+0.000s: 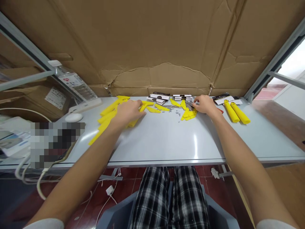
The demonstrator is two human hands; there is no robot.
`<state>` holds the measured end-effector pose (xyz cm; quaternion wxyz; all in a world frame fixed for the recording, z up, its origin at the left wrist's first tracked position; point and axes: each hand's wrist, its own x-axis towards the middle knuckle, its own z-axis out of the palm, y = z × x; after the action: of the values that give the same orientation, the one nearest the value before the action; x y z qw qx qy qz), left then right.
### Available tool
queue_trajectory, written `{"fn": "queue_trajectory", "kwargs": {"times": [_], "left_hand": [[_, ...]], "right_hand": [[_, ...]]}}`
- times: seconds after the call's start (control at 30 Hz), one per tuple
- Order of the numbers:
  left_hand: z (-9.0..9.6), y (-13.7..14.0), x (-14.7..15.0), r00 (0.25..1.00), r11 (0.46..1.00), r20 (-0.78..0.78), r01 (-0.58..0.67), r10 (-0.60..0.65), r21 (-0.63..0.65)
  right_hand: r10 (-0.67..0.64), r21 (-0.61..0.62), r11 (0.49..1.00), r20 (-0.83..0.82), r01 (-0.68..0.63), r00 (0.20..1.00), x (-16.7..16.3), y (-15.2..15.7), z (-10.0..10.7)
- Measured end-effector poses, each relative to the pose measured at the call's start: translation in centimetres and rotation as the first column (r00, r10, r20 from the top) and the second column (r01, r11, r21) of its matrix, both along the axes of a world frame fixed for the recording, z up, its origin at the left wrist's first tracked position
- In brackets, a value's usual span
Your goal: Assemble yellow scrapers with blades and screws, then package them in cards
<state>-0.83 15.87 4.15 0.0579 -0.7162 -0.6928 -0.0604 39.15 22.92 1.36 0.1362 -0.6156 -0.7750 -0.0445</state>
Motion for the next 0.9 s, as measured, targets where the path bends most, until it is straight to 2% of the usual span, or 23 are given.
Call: {"fn": "queue_trajectory", "kwargs": {"times": [0.13, 0.27, 0.37, 0.43, 0.5, 0.6, 0.7, 0.8, 0.83, 0.9], "left_hand": [[-0.3, -0.1, 0.1, 1.0, 1.0, -0.007, -0.005, 0.005, 0.01], [0.0, 0.0, 0.1, 0.998, 0.999, 0.065, -0.028, 0.027, 0.022], [1.1, -0.3, 0.3, 0.98, 0.999, 0.194, -0.032, 0.034, -0.01], [2.1, -0.9, 0.5, 0.938, 0.998, 0.345, -0.001, 0.02, -0.056], [3.0, -1.7, 0.7, 0.853, 0.995, 0.522, 0.056, -0.002, -0.087], [3.7, -2.5, 1.3, 0.693, 0.996, 0.719, 0.09, -0.05, -0.018], [3.3, -2.5, 2.1, 0.486, 0.995, 0.871, 0.101, -0.071, 0.025], [2.4, -2.2, 3.1, 0.272, 0.981, 0.961, 0.192, -0.057, 0.004], [2.0, -2.1, 3.4, 0.237, 0.97, 0.97, 0.244, -0.053, -0.007], [1.2, -2.0, 4.0, 0.222, 0.933, 0.974, 0.356, -0.032, -0.05]], "right_hand": [[0.01, -0.006, 1.0, 0.003, -0.01, 1.0, 0.1, 0.2, -0.1], [-0.007, 0.004, 1.0, 0.02, 0.007, 1.0, 0.2, 0.1, -0.1], [-0.008, 0.008, 1.0, 0.019, 0.008, 1.0, 0.1, 0.1, -0.1], [-0.005, 0.009, 1.0, 0.019, 0.005, 1.0, 0.1, 0.0, -0.1], [-0.006, 0.013, 1.0, 0.017, 0.006, 1.0, 0.1, -0.1, 0.0], [-0.014, 0.042, 0.999, 0.004, 0.013, 1.0, -0.1, -0.3, 0.2], [-0.004, 0.102, 0.995, -0.051, 0.009, 0.999, -0.8, -0.9, 0.6], [0.065, 0.159, 0.986, -0.152, -0.04, 0.986, -1.8, -1.6, 1.2], [0.092, 0.179, 0.982, -0.185, -0.058, 0.978, -2.1, -1.8, 1.3], [0.133, 0.216, 0.973, -0.231, -0.082, 0.964, -2.6, -2.1, 1.5]]}}
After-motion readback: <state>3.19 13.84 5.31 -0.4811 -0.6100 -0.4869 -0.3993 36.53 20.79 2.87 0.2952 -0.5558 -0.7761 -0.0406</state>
